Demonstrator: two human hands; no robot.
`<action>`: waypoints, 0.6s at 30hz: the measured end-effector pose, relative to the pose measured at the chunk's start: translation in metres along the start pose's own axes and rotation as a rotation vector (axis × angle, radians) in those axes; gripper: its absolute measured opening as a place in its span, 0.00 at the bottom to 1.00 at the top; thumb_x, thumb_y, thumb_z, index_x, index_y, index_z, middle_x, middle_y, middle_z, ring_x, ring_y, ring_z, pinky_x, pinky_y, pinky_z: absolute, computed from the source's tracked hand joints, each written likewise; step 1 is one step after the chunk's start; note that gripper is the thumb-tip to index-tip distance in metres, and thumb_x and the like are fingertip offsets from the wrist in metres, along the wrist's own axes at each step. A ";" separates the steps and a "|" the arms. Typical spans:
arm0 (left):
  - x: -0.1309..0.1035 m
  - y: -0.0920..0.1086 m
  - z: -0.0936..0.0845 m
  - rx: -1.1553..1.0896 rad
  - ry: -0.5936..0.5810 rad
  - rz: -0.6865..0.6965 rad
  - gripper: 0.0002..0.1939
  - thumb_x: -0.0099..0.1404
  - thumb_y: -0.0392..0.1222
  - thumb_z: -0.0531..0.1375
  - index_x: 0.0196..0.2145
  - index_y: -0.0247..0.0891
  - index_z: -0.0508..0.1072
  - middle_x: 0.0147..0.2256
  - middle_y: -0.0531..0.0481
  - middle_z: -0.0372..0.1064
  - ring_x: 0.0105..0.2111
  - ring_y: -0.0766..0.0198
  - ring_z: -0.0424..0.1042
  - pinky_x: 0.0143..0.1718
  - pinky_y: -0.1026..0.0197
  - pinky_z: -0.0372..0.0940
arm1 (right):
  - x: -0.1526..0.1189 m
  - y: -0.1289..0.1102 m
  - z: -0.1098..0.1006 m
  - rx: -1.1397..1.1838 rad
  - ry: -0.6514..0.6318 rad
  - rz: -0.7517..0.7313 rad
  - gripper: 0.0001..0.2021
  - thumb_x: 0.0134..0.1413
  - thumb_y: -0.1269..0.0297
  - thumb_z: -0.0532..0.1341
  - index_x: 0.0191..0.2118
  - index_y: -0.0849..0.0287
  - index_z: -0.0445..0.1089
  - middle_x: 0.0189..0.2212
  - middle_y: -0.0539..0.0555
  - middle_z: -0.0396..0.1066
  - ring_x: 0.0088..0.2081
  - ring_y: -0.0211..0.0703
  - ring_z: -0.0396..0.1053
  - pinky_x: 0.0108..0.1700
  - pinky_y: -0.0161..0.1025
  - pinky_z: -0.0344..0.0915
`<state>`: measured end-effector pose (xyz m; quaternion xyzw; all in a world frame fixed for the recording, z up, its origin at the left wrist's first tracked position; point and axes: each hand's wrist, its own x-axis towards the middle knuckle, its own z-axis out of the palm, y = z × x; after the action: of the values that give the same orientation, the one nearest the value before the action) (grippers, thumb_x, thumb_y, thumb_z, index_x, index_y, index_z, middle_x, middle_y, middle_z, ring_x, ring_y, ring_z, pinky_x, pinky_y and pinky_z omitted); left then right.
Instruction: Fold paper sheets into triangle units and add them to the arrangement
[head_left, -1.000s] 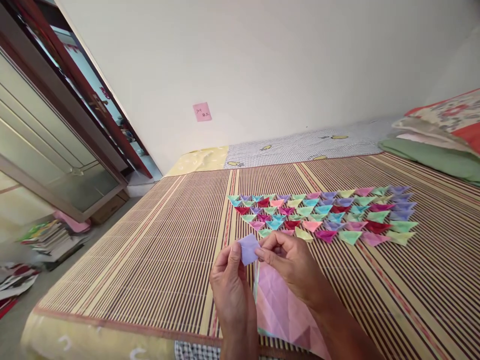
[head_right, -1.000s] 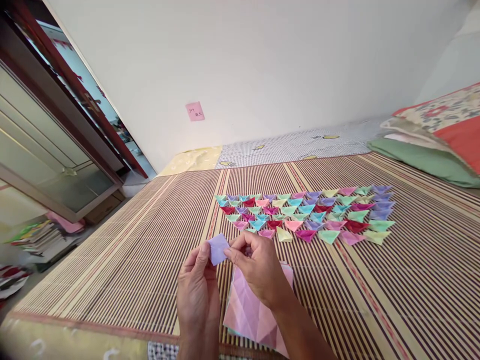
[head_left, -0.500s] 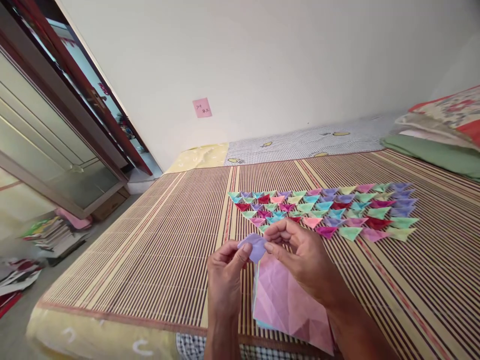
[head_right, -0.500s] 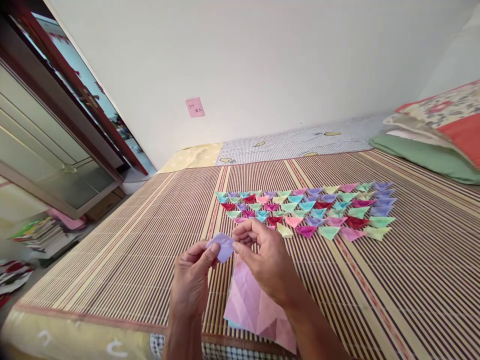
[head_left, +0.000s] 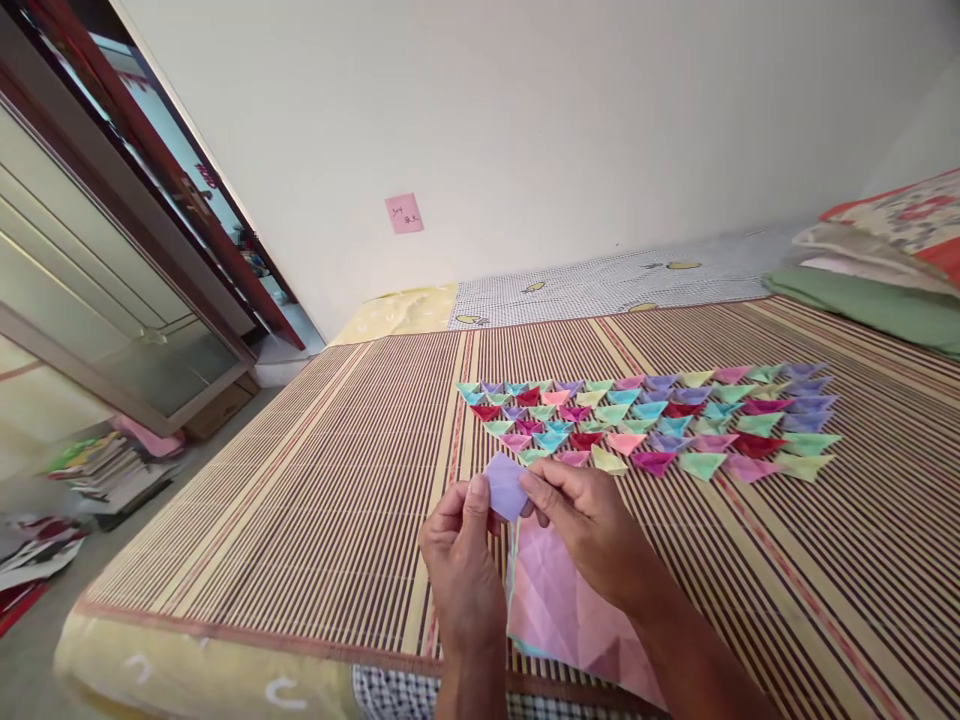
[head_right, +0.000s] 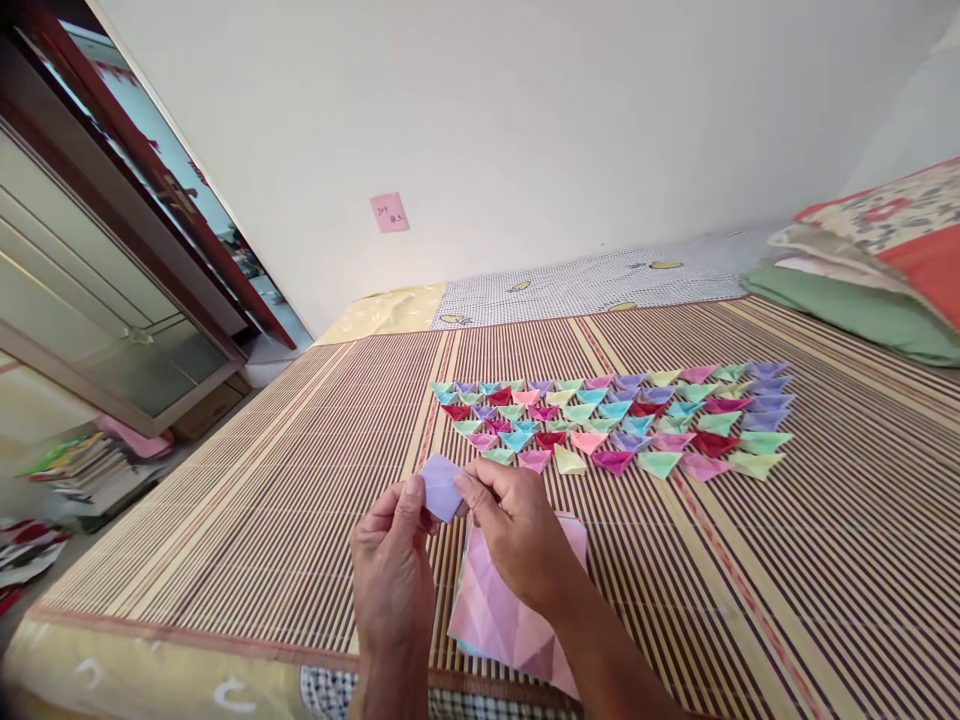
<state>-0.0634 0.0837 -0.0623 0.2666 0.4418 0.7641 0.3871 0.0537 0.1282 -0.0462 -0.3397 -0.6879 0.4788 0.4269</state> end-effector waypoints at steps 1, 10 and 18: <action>0.000 0.000 0.001 -0.016 0.024 0.002 0.17 0.59 0.51 0.72 0.23 0.36 0.77 0.22 0.54 0.68 0.24 0.68 0.65 0.28 0.67 0.64 | -0.001 0.000 0.000 0.007 -0.014 0.009 0.20 0.70 0.56 0.53 0.25 0.56 0.63 0.22 0.48 0.60 0.26 0.39 0.58 0.29 0.39 0.54; 0.010 0.008 -0.014 0.205 -0.077 0.084 0.12 0.59 0.45 0.73 0.26 0.35 0.80 0.23 0.53 0.72 0.24 0.68 0.69 0.27 0.68 0.66 | 0.000 -0.003 -0.001 0.124 -0.068 -0.014 0.13 0.64 0.58 0.62 0.29 0.57 0.68 0.24 0.48 0.66 0.26 0.37 0.62 0.29 0.36 0.59; -0.007 0.007 0.009 0.187 0.071 0.192 0.16 0.58 0.42 0.74 0.39 0.40 0.73 0.32 0.51 0.77 0.33 0.63 0.78 0.35 0.64 0.74 | 0.002 0.000 0.012 0.354 0.114 0.067 0.14 0.59 0.52 0.66 0.31 0.56 0.67 0.26 0.48 0.68 0.28 0.38 0.67 0.31 0.35 0.68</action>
<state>-0.0549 0.0797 -0.0529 0.3154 0.4972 0.7619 0.2699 0.0421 0.1258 -0.0480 -0.3085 -0.5558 0.5862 0.5023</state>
